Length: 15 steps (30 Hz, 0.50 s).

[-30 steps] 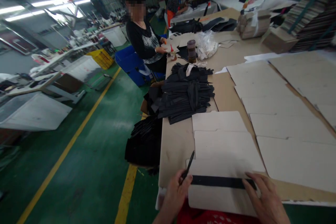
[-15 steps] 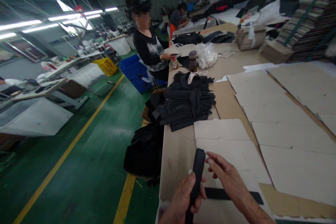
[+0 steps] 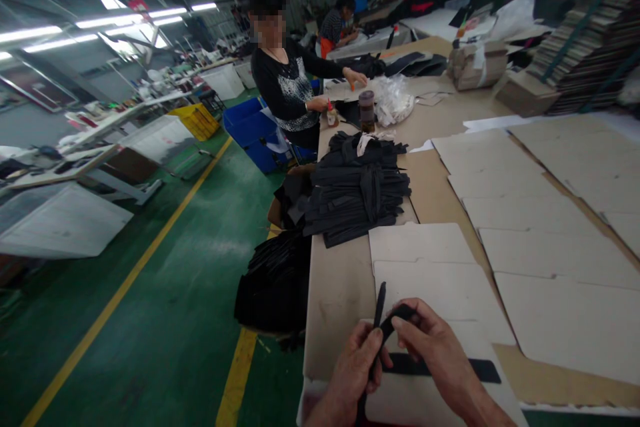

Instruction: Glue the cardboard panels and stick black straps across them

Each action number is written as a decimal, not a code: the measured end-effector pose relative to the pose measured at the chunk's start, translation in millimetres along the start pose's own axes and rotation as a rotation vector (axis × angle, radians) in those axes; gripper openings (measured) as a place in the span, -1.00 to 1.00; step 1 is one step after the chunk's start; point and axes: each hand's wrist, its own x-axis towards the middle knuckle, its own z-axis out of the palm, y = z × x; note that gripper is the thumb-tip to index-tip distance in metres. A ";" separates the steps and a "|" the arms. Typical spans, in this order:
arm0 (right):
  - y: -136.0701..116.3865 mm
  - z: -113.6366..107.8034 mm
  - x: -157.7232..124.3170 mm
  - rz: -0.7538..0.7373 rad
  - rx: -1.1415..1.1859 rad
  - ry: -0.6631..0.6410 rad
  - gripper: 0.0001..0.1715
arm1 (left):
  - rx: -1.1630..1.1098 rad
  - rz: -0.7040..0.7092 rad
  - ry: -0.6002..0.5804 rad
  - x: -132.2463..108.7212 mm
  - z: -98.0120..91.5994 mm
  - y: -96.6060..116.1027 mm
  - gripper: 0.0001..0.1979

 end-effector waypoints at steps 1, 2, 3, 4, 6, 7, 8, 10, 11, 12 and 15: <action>-0.7 -0.6 -0.3 0.036 0.055 -0.045 -0.55 | 0.011 0.021 -0.018 0.3 -0.9 -1.0 -0.43; -1.9 -2.4 -0.9 0.055 0.105 -0.078 -0.56 | 0.018 0.034 -0.032 0.3 -2.6 -2.4 -0.45; -3.6 -5.6 -1.7 0.056 0.161 -0.107 -0.61 | 0.021 0.031 -0.048 -0.3 -5.5 -4.0 -0.46; -5.4 -10.4 -3.0 0.049 0.232 -0.130 -0.68 | 0.022 0.012 -0.069 -1.5 -9.7 -5.8 -0.46; -7.7 -24.9 -7.6 0.040 0.397 -0.160 -0.80 | 0.036 -0.054 -0.135 -6.2 -21.6 -8.3 -0.44; -7.4 -34.0 -11.1 0.044 0.465 -0.173 -0.84 | 0.047 -0.096 -0.173 -9.6 -28.7 -8.4 -0.46; -5.7 -43.9 -15.6 0.055 0.511 -0.194 -0.87 | 0.053 -0.135 -0.209 -13.4 -35.9 -7.4 -0.50; 2.3 -63.1 -27.7 0.094 0.534 -0.262 -0.86 | 0.059 -0.196 -0.273 -21.2 -48.6 -1.6 -0.55; 8.0 -71.4 -34.8 0.109 0.531 -0.305 -0.77 | 0.074 -0.225 -0.297 -24.5 -53.1 3.0 -0.55; 14.1 -78.2 -42.3 0.124 0.526 -0.340 -0.64 | 0.105 -0.248 -0.316 -26.9 -56.0 8.3 -0.57; 27.7 -90.1 -62.2 0.142 0.474 -0.343 -0.46 | 0.249 -0.280 -0.345 -26.6 -57.3 24.9 -0.63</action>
